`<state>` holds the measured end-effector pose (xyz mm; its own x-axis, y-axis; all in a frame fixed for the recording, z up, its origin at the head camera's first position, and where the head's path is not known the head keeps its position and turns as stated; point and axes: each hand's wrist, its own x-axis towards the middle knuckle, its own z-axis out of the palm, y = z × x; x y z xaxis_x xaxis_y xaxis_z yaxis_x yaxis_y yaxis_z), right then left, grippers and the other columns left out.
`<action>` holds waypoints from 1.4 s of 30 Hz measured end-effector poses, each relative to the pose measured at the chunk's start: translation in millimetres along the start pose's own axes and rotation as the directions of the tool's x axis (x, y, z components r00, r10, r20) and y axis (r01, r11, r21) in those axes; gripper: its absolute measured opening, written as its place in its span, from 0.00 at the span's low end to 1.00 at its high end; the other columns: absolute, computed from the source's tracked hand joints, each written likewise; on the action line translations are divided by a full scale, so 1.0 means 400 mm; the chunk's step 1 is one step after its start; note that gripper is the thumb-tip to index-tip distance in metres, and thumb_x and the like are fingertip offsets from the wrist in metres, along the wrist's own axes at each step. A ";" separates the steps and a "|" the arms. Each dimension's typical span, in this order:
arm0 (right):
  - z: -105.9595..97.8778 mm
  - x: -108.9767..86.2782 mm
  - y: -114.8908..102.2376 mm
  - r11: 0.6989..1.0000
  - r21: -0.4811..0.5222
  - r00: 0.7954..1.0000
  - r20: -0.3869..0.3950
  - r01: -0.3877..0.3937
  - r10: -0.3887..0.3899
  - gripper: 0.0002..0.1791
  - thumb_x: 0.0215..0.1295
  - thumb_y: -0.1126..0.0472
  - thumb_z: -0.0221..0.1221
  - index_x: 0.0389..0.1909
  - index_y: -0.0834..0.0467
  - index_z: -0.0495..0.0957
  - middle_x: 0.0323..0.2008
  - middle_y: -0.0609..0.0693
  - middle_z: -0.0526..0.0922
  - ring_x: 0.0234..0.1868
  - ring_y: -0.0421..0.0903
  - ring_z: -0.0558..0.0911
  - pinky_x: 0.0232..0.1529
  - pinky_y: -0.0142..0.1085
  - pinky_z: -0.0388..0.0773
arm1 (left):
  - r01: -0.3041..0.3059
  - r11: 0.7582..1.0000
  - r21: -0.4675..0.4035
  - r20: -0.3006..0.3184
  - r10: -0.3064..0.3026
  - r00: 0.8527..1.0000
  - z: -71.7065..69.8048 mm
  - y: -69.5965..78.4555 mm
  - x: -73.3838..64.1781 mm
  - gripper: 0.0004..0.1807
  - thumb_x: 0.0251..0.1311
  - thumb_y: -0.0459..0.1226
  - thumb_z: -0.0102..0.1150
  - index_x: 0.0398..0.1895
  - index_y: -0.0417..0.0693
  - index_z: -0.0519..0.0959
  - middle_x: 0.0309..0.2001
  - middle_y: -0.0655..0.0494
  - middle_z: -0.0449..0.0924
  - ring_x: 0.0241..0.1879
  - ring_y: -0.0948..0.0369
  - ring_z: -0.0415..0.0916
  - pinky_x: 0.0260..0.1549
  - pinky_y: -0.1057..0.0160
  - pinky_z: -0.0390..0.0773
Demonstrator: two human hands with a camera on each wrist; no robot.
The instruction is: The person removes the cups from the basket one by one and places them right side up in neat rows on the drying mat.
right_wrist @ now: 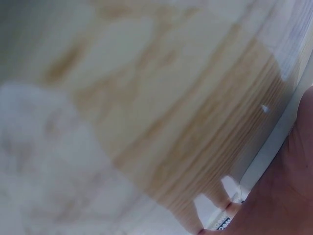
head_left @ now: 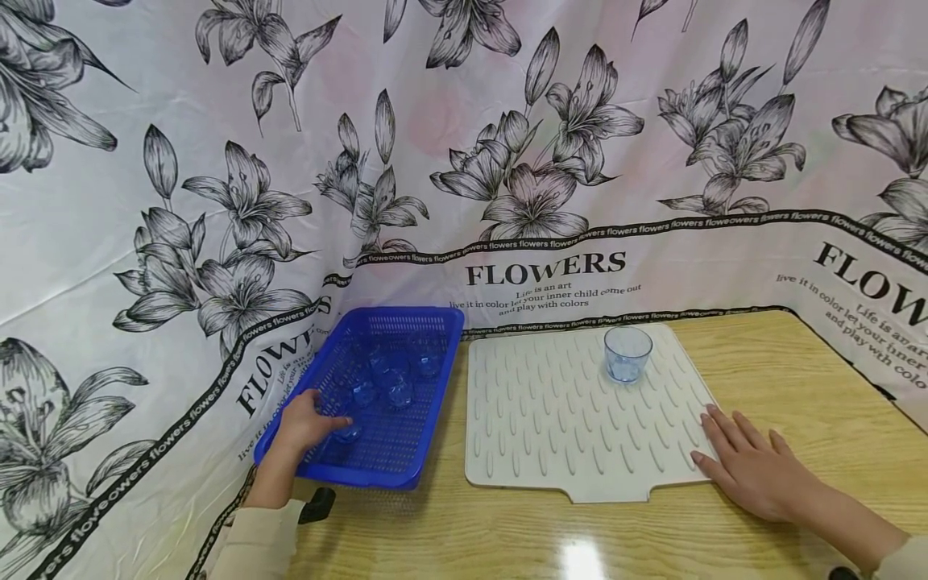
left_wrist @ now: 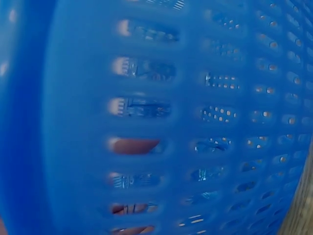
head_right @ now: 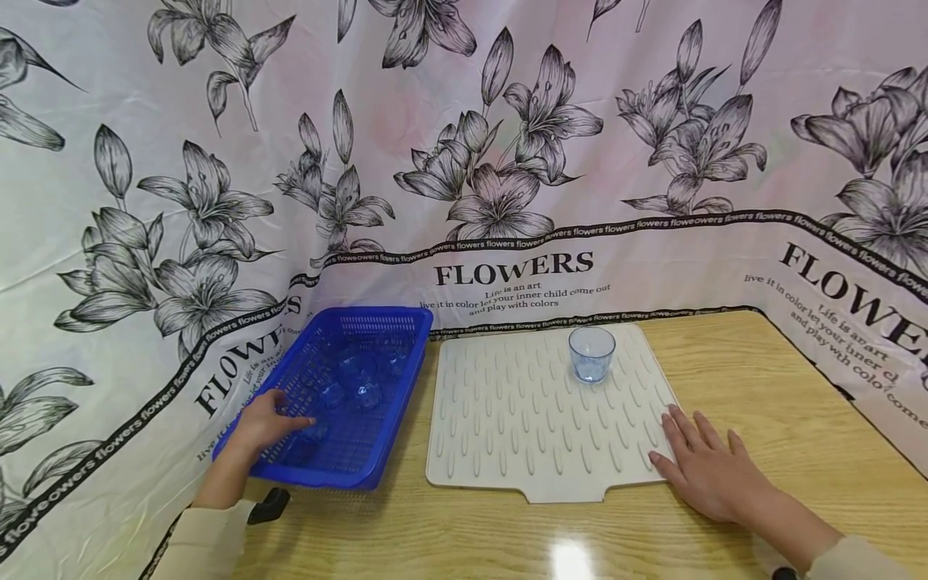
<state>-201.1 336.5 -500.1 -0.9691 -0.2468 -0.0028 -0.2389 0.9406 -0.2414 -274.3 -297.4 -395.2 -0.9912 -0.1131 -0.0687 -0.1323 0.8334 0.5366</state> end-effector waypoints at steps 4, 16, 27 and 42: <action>-0.001 0.000 0.001 1.000 0.006 1.000 0.005 0.000 0.000 0.43 0.81 0.39 0.42 0.76 0.72 0.56 0.76 0.71 0.54 0.73 0.77 0.53 0.61 0.79 0.47 | 0.027 0.999 -0.040 0.030 -0.026 0.999 0.000 -0.002 0.002 0.52 0.55 0.41 0.74 0.71 0.19 0.55 0.67 0.18 0.61 0.67 0.28 0.61 0.64 0.34 0.67; 0.000 0.001 0.002 1.000 0.021 1.000 0.014 -0.004 0.003 0.43 0.81 0.39 0.42 0.76 0.72 0.55 0.77 0.71 0.53 0.74 0.77 0.52 0.62 0.79 0.45 | 0.051 0.994 -0.101 0.071 -0.044 0.997 -0.002 -0.002 0.002 0.53 0.56 0.41 0.74 0.73 0.20 0.53 0.66 0.20 0.63 0.65 0.29 0.64 0.61 0.35 0.70; -0.004 0.007 0.004 0.999 0.034 1.000 0.019 0.005 -0.006 0.43 0.81 0.38 0.43 0.77 0.71 0.53 0.77 0.71 0.52 0.74 0.77 0.52 0.62 0.79 0.45 | 0.048 0.992 -0.119 0.060 -0.042 0.997 -0.008 -0.006 -0.002 0.52 0.54 0.41 0.76 0.72 0.20 0.56 0.64 0.22 0.66 0.62 0.31 0.68 0.59 0.38 0.73; -0.014 0.000 -0.003 1.000 0.001 1.000 0.018 0.000 -0.001 0.42 0.81 0.40 0.44 0.76 0.73 0.55 0.76 0.72 0.54 0.73 0.77 0.53 0.61 0.79 0.47 | 0.019 0.980 -0.197 0.058 -0.007 0.998 -0.025 0.011 -0.024 0.50 0.56 0.41 0.74 0.71 0.21 0.56 0.64 0.22 0.66 0.62 0.33 0.67 0.61 0.37 0.71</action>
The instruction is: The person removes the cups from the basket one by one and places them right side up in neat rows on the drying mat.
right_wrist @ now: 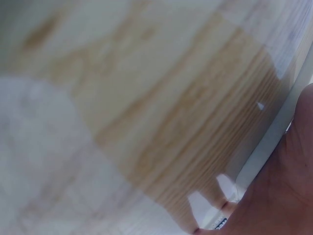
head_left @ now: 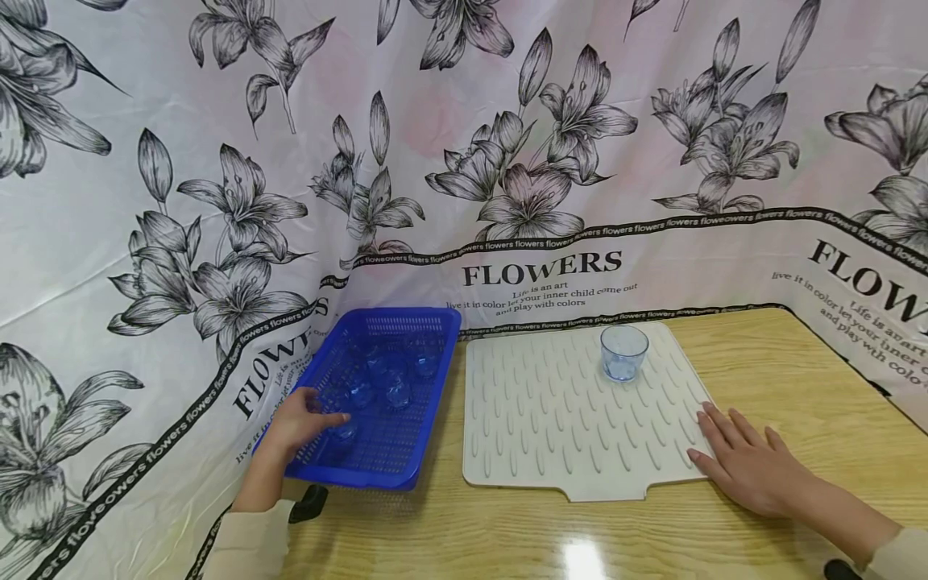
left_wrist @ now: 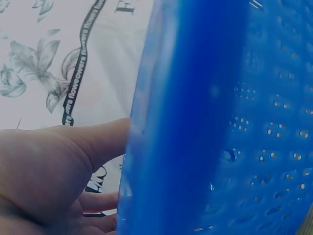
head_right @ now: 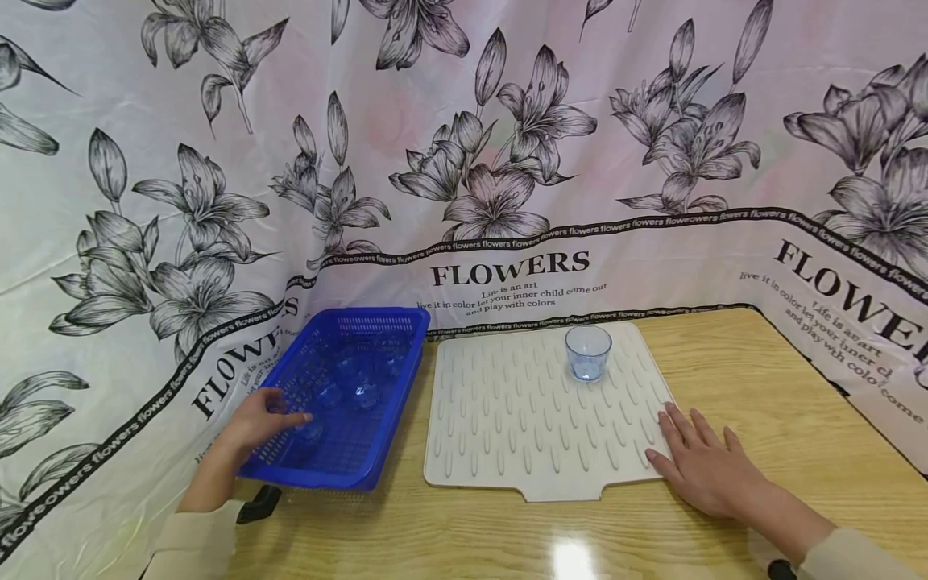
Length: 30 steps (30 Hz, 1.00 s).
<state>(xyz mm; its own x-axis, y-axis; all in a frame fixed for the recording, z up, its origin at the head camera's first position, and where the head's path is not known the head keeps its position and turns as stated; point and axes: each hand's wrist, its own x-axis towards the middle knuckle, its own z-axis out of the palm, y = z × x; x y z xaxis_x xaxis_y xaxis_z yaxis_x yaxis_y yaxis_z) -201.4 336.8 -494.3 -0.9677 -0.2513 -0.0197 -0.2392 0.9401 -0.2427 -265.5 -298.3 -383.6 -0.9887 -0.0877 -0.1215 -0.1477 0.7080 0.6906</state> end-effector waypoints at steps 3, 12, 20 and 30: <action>0.002 0.000 0.001 1.000 0.000 1.000 -0.003 0.001 -0.001 0.42 0.81 0.40 0.44 0.76 0.72 0.56 0.76 0.71 0.54 0.73 0.77 0.53 0.62 0.79 0.47 | 0.003 1.000 -0.020 0.011 -0.003 1.000 -0.001 0.002 -0.003 0.51 0.57 0.41 0.74 0.72 0.22 0.55 0.65 0.22 0.65 0.64 0.32 0.66 0.62 0.36 0.70; -0.001 -0.001 -0.001 1.000 0.002 1.000 -0.004 -0.002 0.002 0.42 0.81 0.40 0.44 0.76 0.72 0.55 0.76 0.71 0.54 0.73 0.77 0.53 0.62 0.79 0.47 | 0.007 0.996 -0.087 0.030 -0.004 1.000 0.000 -0.004 -0.008 0.51 0.61 0.42 0.72 0.75 0.24 0.51 0.69 0.24 0.61 0.68 0.32 0.62 0.64 0.36 0.68; -0.003 -0.002 -0.003 1.000 0.006 1.000 -0.003 0.001 -0.001 0.42 0.81 0.40 0.44 0.76 0.72 0.56 0.76 0.72 0.54 0.73 0.77 0.54 0.61 0.79 0.47 | -0.025 0.988 -0.152 0.008 0.026 1.000 0.000 -0.007 -0.014 0.51 0.62 0.42 0.71 0.76 0.27 0.51 0.68 0.28 0.62 0.66 0.36 0.63 0.63 0.39 0.69; -0.001 -0.001 -0.002 1.000 0.005 1.000 -0.007 -0.001 0.001 0.42 0.81 0.40 0.44 0.76 0.72 0.55 0.76 0.71 0.55 0.73 0.77 0.53 0.62 0.79 0.47 | -0.038 0.968 -0.250 -0.001 0.039 0.999 -0.002 0.008 -0.015 0.55 0.64 0.45 0.71 0.80 0.32 0.44 0.72 0.30 0.59 0.72 0.37 0.58 0.68 0.39 0.66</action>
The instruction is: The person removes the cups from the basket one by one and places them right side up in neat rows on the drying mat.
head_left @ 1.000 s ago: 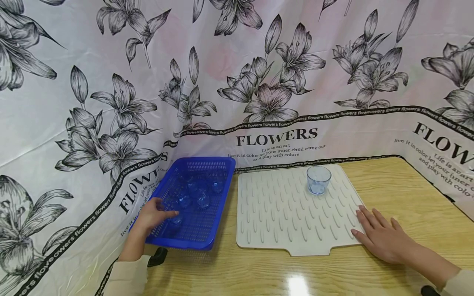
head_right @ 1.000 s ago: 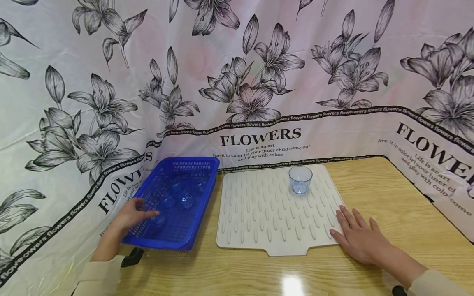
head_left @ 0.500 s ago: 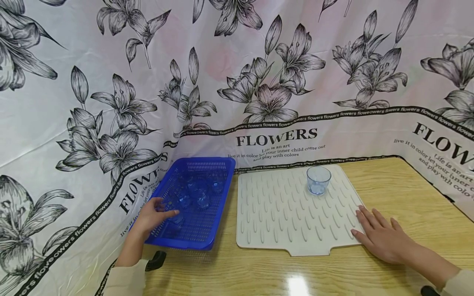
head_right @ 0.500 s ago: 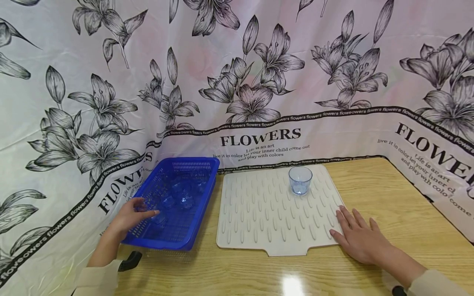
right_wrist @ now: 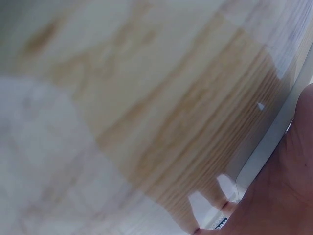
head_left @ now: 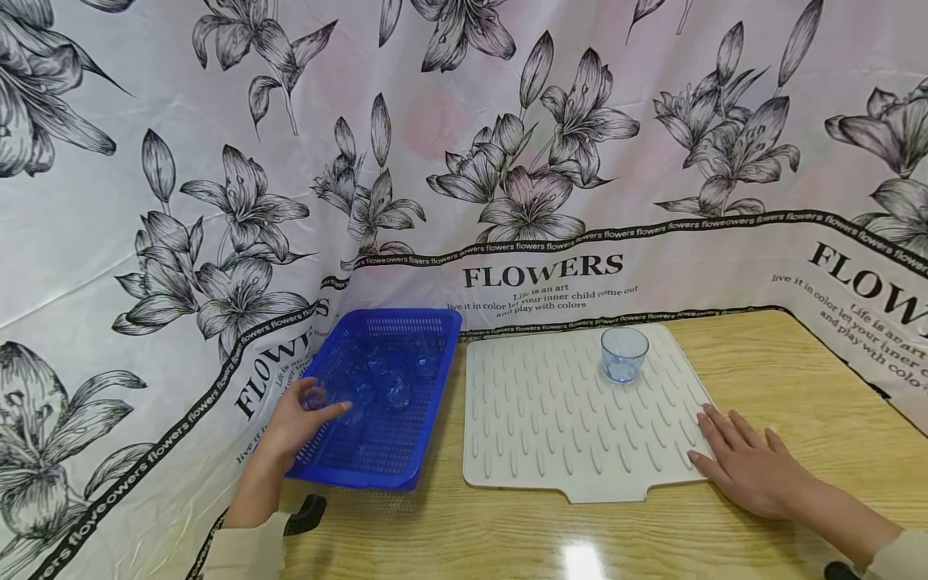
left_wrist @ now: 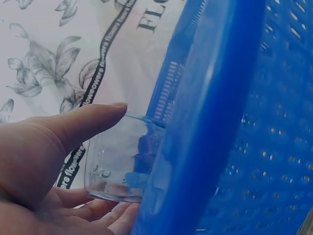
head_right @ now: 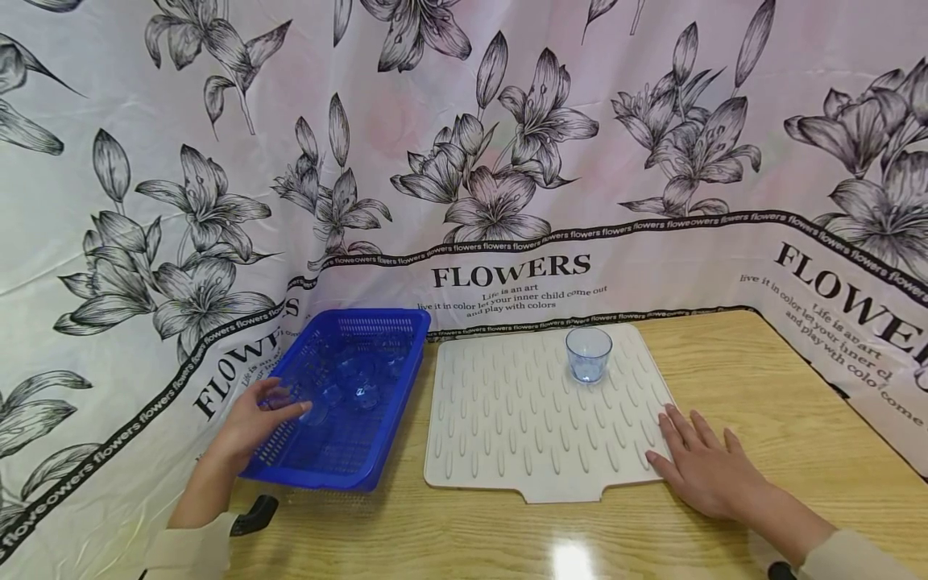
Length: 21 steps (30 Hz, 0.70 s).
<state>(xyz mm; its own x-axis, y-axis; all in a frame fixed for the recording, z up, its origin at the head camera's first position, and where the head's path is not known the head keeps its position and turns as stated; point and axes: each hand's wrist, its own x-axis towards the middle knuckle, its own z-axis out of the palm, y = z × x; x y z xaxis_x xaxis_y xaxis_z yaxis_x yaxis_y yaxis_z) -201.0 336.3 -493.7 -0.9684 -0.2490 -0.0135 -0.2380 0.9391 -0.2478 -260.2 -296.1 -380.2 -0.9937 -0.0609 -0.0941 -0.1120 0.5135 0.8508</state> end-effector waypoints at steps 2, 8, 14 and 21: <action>0.001 0.000 0.002 1.000 0.006 1.000 -0.003 0.002 -0.002 0.42 0.81 0.40 0.44 0.76 0.72 0.55 0.76 0.71 0.54 0.73 0.77 0.53 0.62 0.79 0.47 | 0.007 1.000 -0.027 -0.010 -0.007 1.000 0.002 0.004 -0.001 0.55 0.63 0.45 0.71 0.80 0.33 0.45 0.73 0.31 0.58 0.73 0.38 0.57 0.69 0.39 0.64; 0.010 0.000 0.008 1.000 0.030 1.000 0.000 0.002 -0.002 0.43 0.81 0.39 0.44 0.77 0.72 0.54 0.77 0.71 0.53 0.74 0.77 0.51 0.62 0.79 0.44 | -0.010 0.994 -0.105 -0.062 0.004 0.998 0.012 0.014 -0.002 0.50 0.63 0.42 0.72 0.79 0.35 0.52 0.73 0.35 0.61 0.73 0.42 0.59 0.69 0.44 0.65; 0.011 -0.001 0.008 1.000 0.029 1.000 0.003 -0.002 0.002 0.43 0.81 0.39 0.44 0.77 0.71 0.54 0.77 0.71 0.52 0.74 0.77 0.51 0.62 0.79 0.44 | -0.040 0.991 -0.131 -0.089 0.029 0.996 0.019 0.026 -0.002 0.50 0.61 0.42 0.73 0.79 0.39 0.54 0.73 0.39 0.62 0.73 0.44 0.60 0.68 0.46 0.66; 0.003 -0.005 -0.001 1.000 0.003 1.000 0.000 -0.005 0.005 0.42 0.81 0.40 0.44 0.77 0.72 0.55 0.77 0.71 0.53 0.73 0.77 0.53 0.62 0.79 0.46 | -0.068 0.986 -0.154 -0.074 0.057 0.996 0.033 0.041 -0.001 0.49 0.62 0.41 0.73 0.79 0.40 0.53 0.75 0.39 0.58 0.74 0.43 0.58 0.70 0.44 0.65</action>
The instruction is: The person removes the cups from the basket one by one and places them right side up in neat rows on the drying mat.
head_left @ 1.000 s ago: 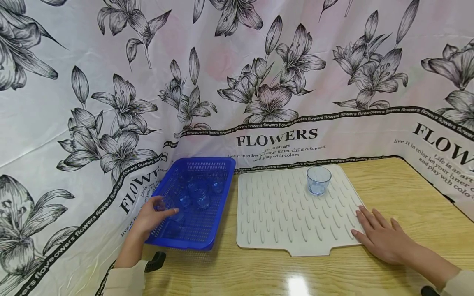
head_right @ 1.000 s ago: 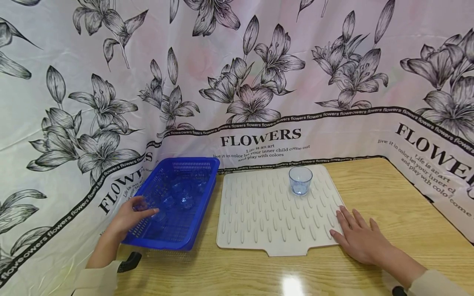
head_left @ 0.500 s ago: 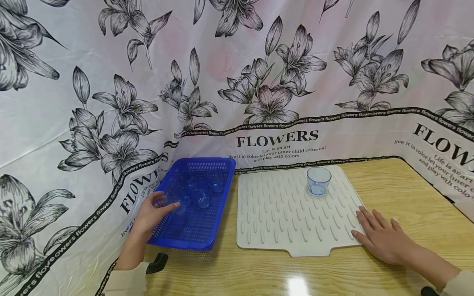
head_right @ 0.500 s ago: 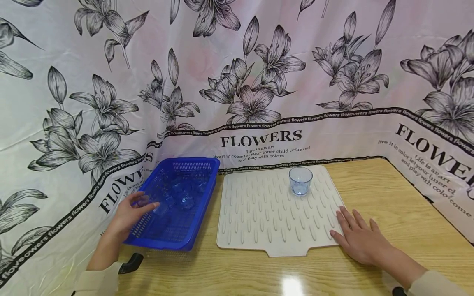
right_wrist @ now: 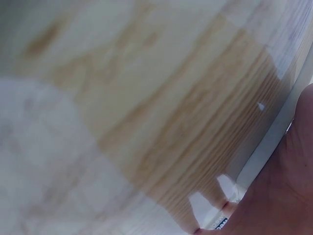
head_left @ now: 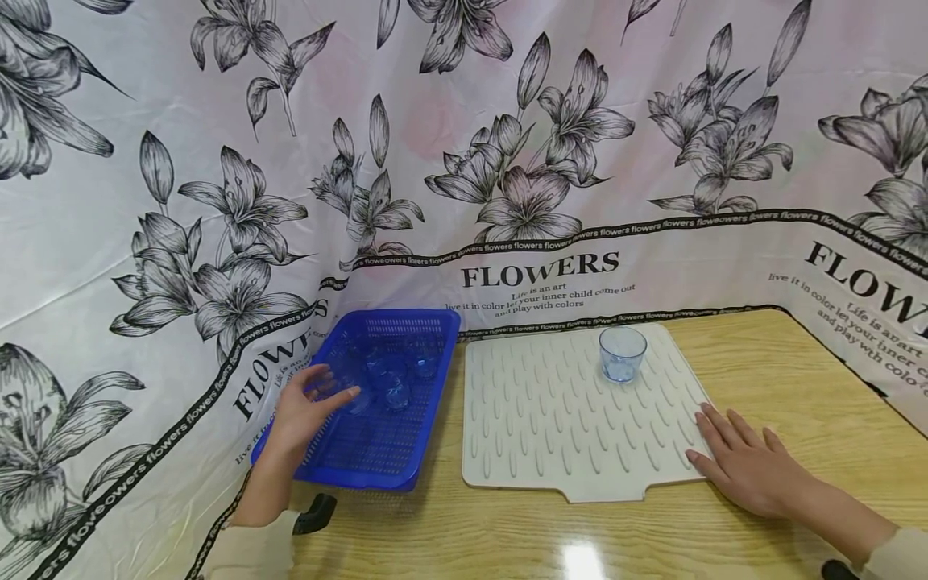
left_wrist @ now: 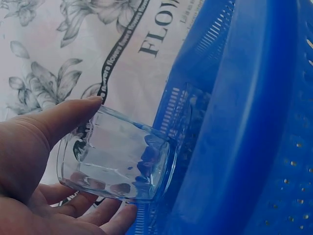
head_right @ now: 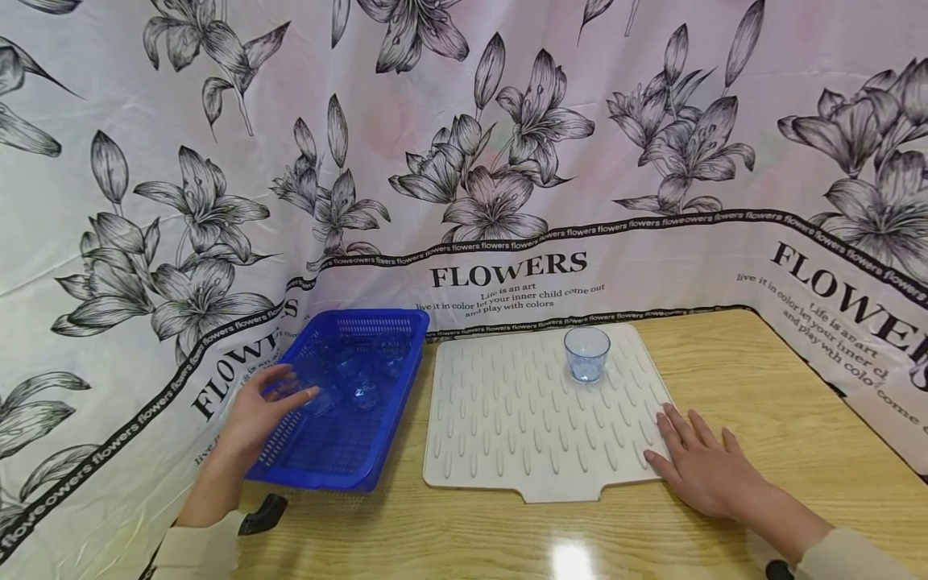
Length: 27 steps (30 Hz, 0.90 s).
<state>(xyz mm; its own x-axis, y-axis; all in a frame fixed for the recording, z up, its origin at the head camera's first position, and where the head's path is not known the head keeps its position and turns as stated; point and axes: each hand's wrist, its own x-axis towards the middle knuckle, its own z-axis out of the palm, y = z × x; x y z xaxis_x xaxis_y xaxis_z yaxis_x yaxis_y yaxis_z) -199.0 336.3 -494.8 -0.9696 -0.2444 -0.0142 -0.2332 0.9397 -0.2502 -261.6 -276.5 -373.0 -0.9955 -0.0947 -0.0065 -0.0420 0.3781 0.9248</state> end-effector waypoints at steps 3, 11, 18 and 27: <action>-0.001 -0.003 -0.006 1.000 0.001 1.000 0.000 -0.002 0.002 0.43 0.81 0.40 0.44 0.76 0.72 0.55 0.77 0.71 0.53 0.73 0.77 0.53 0.62 0.79 0.46 | -0.010 1.000 -0.015 0.001 0.010 1.000 0.006 0.002 0.003 0.49 0.62 0.40 0.73 0.79 0.40 0.53 0.75 0.40 0.58 0.74 0.43 0.59 0.69 0.43 0.65; 0.004 -0.008 -0.013 1.000 0.005 1.000 -0.009 -0.006 0.006 0.42 0.81 0.40 0.44 0.76 0.72 0.55 0.77 0.71 0.54 0.74 0.77 0.53 0.62 0.79 0.46 | -0.006 1.000 -0.025 0.037 0.007 0.999 0.016 0.004 0.009 0.48 0.64 0.39 0.70 0.80 0.39 0.52 0.76 0.39 0.57 0.75 0.43 0.58 0.71 0.42 0.63; 0.009 -0.004 -0.008 1.000 0.005 1.000 -0.011 -0.002 0.002 0.42 0.81 0.40 0.44 0.76 0.72 0.55 0.76 0.71 0.54 0.73 0.77 0.53 0.62 0.79 0.47 | -0.016 0.999 -0.049 0.044 0.018 0.999 0.032 0.023 0.003 0.46 0.63 0.38 0.72 0.78 0.39 0.56 0.74 0.41 0.60 0.74 0.43 0.59 0.71 0.43 0.63; 0.008 -0.001 -0.006 1.000 -0.001 1.000 -0.009 -0.002 0.002 0.42 0.81 0.40 0.44 0.76 0.72 0.55 0.76 0.71 0.54 0.73 0.77 0.53 0.62 0.79 0.46 | -0.035 0.995 -0.096 0.077 0.043 0.996 0.065 0.043 0.003 0.48 0.62 0.40 0.72 0.79 0.43 0.55 0.74 0.43 0.60 0.74 0.45 0.60 0.71 0.43 0.63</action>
<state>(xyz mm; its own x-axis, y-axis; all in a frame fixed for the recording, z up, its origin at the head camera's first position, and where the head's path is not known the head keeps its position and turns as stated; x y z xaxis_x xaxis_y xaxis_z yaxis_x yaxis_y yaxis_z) -197.9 333.2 -497.2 -0.9706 -0.2404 -0.0058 -0.2314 0.9404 -0.2493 -265.6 -245.9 -366.9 -1.0000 -0.0070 0.0037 0.0015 0.2910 0.9567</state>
